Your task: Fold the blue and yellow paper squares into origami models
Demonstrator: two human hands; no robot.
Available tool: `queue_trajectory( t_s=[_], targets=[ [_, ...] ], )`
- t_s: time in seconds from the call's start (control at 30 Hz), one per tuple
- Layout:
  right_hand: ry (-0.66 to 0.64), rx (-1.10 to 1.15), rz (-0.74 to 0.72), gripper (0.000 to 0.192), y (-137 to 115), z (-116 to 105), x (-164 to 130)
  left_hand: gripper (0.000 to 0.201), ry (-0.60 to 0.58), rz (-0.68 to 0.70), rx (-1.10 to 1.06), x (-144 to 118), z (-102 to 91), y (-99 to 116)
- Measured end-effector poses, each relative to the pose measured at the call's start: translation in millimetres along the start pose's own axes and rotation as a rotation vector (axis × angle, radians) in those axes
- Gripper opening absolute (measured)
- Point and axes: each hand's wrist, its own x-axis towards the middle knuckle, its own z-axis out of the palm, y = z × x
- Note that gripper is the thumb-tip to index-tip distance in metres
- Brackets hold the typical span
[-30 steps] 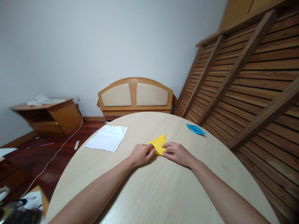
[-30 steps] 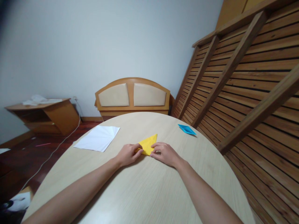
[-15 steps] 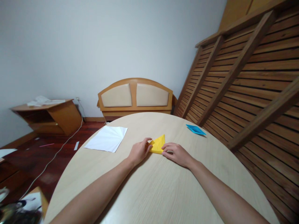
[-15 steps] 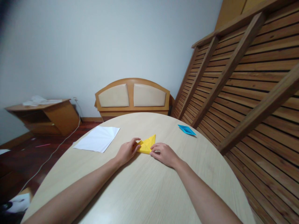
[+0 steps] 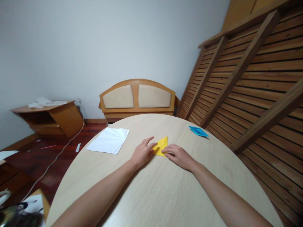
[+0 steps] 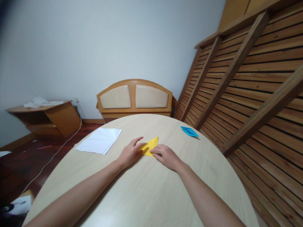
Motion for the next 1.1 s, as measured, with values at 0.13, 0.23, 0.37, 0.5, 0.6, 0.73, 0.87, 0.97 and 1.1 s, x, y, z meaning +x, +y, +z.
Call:
queue_trajectory(
  t_s=[0.13, 0.23, 0.37, 0.5, 0.6, 0.73, 0.87, 0.97, 1.1],
  targets=[
    [-0.013, -0.043, -0.026, 0.022, 0, 0, 0, 0.028, -0.101, 0.074, 0.027, 1, 0.5, -2],
    [-0.024, -0.077, -0.019, 0.022, -1, -1, -1, 0.030, -0.169, 0.087, 0.010, 1, 0.4, -2],
    [-0.067, -0.139, -0.026, 0.022, -5, -4, -1, 0.028, -0.172, 0.085, -0.003, 0, -1.5, 4],
    [-0.106, -0.170, -0.039, 0.021, -14, -7, 0, 0.026, -0.165, 0.057, -0.003, -1, -3.9, 12],
    [-0.137, -0.152, -0.069, 0.019, -23, -8, 1, 0.026, -0.188, 0.012, 0.008, -1, -3.8, 14],
    [-0.163, -0.134, -0.087, 0.018, -30, -8, 2, 0.042, -0.241, -0.160, 0.063, -2, 1.0, 11],
    [-0.163, -0.126, -0.084, 0.020, -31, -7, 2, 0.057, -0.250, -0.392, 0.121, -2, 6.2, 4],
    [-0.170, -0.125, -0.082, 0.022, -29, -7, 2, 0.057, -0.193, -0.517, 0.165, 0, 6.3, -5],
    [-0.182, -0.124, -0.075, 0.024, -28, -7, 2, 0.055, -0.063, -0.566, 0.191, 1, 2.0, -19]
  ],
)
